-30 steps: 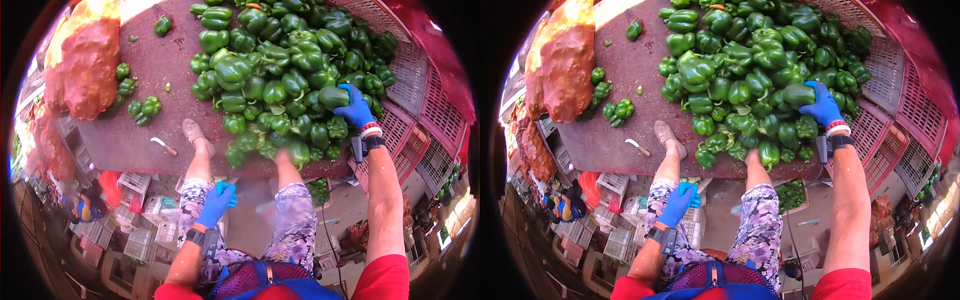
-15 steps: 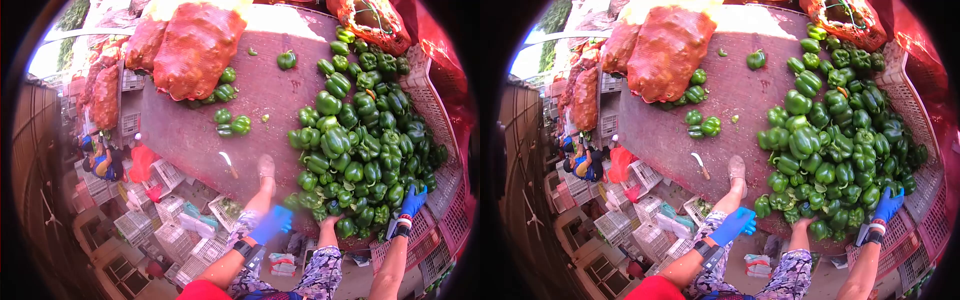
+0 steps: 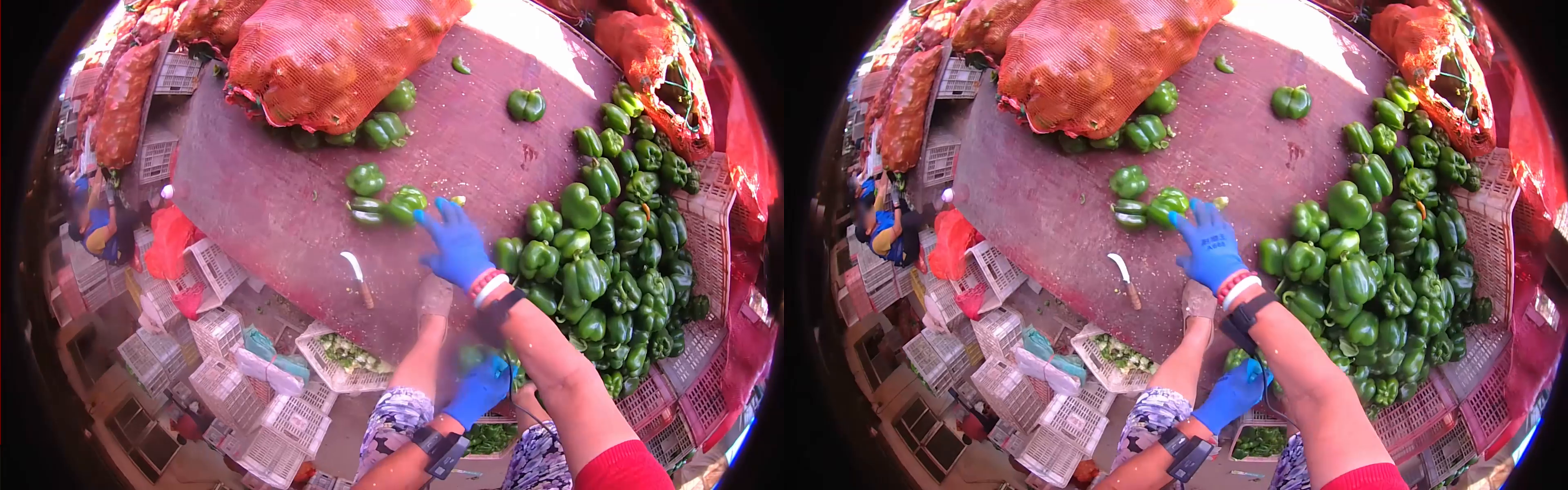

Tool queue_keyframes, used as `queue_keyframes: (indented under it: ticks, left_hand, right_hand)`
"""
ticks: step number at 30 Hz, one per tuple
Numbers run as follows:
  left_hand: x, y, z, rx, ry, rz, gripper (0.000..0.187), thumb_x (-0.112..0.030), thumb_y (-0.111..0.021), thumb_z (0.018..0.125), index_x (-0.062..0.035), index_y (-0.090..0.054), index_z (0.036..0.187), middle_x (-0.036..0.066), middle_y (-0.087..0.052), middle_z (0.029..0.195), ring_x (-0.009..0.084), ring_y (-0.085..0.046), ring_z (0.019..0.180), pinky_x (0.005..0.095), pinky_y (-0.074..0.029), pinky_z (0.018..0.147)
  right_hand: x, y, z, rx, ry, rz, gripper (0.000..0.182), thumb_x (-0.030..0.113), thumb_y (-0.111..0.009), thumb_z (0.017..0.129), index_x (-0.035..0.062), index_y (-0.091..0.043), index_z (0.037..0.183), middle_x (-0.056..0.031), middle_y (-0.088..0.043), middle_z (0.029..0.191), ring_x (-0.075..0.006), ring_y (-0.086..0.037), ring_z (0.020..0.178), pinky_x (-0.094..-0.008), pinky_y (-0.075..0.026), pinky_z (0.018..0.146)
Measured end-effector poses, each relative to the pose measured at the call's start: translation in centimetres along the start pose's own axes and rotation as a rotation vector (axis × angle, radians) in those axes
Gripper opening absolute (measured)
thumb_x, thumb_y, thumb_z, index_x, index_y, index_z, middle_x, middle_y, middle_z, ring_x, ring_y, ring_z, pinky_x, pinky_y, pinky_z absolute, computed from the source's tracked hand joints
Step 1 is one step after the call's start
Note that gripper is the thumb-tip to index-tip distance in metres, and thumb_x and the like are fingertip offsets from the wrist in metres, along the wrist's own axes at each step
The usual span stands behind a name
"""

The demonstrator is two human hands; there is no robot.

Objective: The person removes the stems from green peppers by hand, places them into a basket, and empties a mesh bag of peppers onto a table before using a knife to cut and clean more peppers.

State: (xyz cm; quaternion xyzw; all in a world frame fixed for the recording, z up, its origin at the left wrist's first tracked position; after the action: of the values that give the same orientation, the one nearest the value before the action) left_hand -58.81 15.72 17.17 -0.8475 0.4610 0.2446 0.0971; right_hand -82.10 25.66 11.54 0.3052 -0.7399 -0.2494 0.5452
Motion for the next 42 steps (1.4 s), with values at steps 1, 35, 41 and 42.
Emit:
queue_keyframes:
  ticks: [1, 35, 41, 42]
  left_hand:
    - [0.4, 0.2, 0.7, -0.057, -0.034, 0.138, 0.032, -0.032, -0.060, 0.094, -0.0046, -0.056, 0.110, 0.023, -0.066, 0.084, 0.0442, -0.064, 0.079, 0.0516, -0.050, 0.065]
    - [-8.2, 7.8, 2.2, 0.112, 0.053, -0.371, 0.033, -0.039, -0.064, 0.091, -0.0058, -0.064, 0.093, 0.017, -0.069, 0.087, 0.0370, -0.067, 0.083, 0.0459, -0.052, 0.073]
    - [-8.1, 8.3, 2.8, 0.218, 0.109, -0.288, 0.038, -0.044, -0.062, 0.092, -0.0065, -0.064, 0.093, 0.016, -0.069, 0.081, 0.0370, -0.067, 0.078, 0.0463, -0.052, 0.072]
    - [-8.2, 8.8, 3.0, 0.203, 0.117, -0.329, 0.038, -0.045, -0.062, 0.091, -0.0067, -0.064, 0.093, 0.016, -0.069, 0.082, 0.0365, -0.067, 0.078, 0.0461, -0.053, 0.072]
  right_hand:
    - [0.6, -1.9, 3.3, -0.002, 0.038, -0.025, 0.083, 0.033, -0.080, 0.071, 0.0243, -0.044, 0.145, -0.0193, -0.037, 0.149, -0.0413, -0.036, 0.137, -0.0525, -0.038, 0.108]
    - [-25.2, 11.1, 19.6, 0.181, -0.439, -0.519, 0.087, 0.049, -0.073, 0.074, 0.0139, -0.041, 0.147, -0.0210, -0.035, 0.153, -0.0381, -0.035, 0.141, -0.0442, -0.035, 0.113]
    - [-15.0, 7.6, 16.4, 0.842, -0.469, -0.592, 0.071, 0.055, -0.072, 0.078, 0.0058, -0.060, 0.129, -0.0191, -0.051, 0.142, -0.0368, -0.053, 0.126, -0.0443, -0.043, 0.105]
    - [-12.6, 7.7, 18.4, 0.587, -0.375, -0.462, 0.073, 0.054, -0.072, 0.079, 0.0065, -0.058, 0.133, -0.0190, -0.051, 0.142, -0.0374, -0.051, 0.128, -0.0443, -0.042, 0.106]
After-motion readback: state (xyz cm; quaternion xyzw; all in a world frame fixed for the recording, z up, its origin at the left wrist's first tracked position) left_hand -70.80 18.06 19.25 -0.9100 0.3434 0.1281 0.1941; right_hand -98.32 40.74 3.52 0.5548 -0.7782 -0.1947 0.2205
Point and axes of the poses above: each hand's wrist, its own z-axis towards the middle knuckle, its own y-axis out of the back of the hand, x = y × z, the point moved 6 cm from there along z, towards the middle knuckle
